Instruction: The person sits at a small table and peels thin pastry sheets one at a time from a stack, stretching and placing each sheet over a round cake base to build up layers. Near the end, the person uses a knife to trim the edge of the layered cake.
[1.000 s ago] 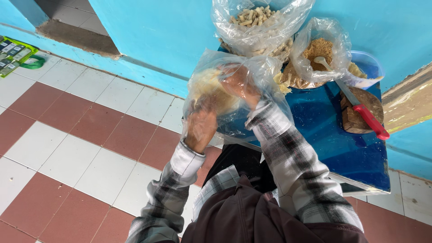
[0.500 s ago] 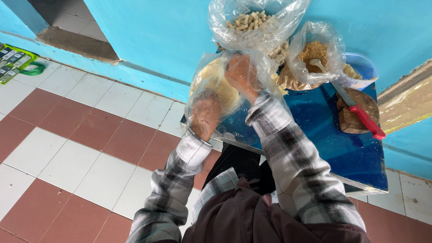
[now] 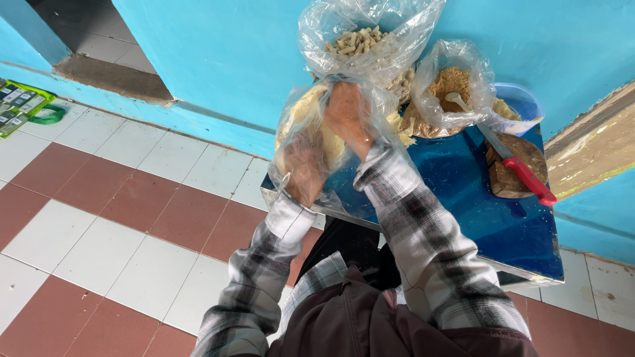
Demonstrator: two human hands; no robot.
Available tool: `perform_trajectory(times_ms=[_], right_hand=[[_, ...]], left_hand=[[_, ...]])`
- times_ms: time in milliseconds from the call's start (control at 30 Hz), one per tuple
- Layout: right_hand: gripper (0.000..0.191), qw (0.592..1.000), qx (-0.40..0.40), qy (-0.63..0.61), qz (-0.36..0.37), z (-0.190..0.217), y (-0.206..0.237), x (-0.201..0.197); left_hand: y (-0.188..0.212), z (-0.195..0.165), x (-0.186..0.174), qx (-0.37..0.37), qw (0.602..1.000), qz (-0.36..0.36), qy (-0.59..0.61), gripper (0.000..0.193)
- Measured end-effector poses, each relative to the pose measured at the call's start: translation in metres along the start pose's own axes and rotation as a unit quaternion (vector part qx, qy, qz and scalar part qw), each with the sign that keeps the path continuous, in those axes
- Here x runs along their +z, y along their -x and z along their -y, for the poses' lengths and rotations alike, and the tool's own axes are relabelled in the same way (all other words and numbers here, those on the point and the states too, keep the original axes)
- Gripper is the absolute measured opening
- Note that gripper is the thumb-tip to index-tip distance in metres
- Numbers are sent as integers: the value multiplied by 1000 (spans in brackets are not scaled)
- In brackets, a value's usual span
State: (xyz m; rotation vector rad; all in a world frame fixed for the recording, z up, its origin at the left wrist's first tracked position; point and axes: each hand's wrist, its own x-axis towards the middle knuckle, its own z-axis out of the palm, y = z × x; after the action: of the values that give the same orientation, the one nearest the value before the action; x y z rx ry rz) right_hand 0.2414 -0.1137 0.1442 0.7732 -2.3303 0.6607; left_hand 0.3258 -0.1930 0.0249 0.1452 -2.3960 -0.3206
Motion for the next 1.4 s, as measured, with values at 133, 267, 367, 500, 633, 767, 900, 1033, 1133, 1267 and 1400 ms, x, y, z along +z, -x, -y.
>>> perform_trajectory(times_ms=[133, 267, 367, 500, 633, 767, 900, 1033, 1133, 1267, 1400], right_hand=[[23, 995, 41, -56, 77, 0, 3, 1], [17, 995, -54, -78, 9, -5, 20, 2], [21, 989, -18, -102, 104, -8, 46, -3], [36, 987, 15, -26, 160, -12, 121, -20], [42, 984, -81, -145, -57, -6, 206, -36], [46, 959, 57, -278, 22, -4, 276, -68], [30, 841, 197, -473, 174, -25, 316, -105], [27, 863, 91, -434, 241, -69, 350, -145], [31, 821, 96, -542, 151, -104, 375, -180], [33, 858, 201, -472, 32, -131, 387, -240], [30, 914, 159, -373, 0, -120, 360, -263]], left_hand=[[-9, -19, 17, 16, 992, -118, -45, 52], [-6, -11, 24, 32, 999, -43, -4, 56], [0, -2, 27, 41, 999, -7, 10, 59], [2, 3, 34, 26, 1000, 11, 9, 62], [0, 8, 34, -7, 999, 44, -21, 66], [18, -1, 23, -6, 991, 134, -26, 70], [80, -16, 4, 44, 997, 61, 7, 70], [170, 16, -26, -50, 961, 240, 124, 69], [231, 66, -56, -8, 979, 176, 105, 66], [252, 115, -113, -85, 796, 599, 7, 48], [182, 116, -173, -133, 984, 78, 94, 25]])
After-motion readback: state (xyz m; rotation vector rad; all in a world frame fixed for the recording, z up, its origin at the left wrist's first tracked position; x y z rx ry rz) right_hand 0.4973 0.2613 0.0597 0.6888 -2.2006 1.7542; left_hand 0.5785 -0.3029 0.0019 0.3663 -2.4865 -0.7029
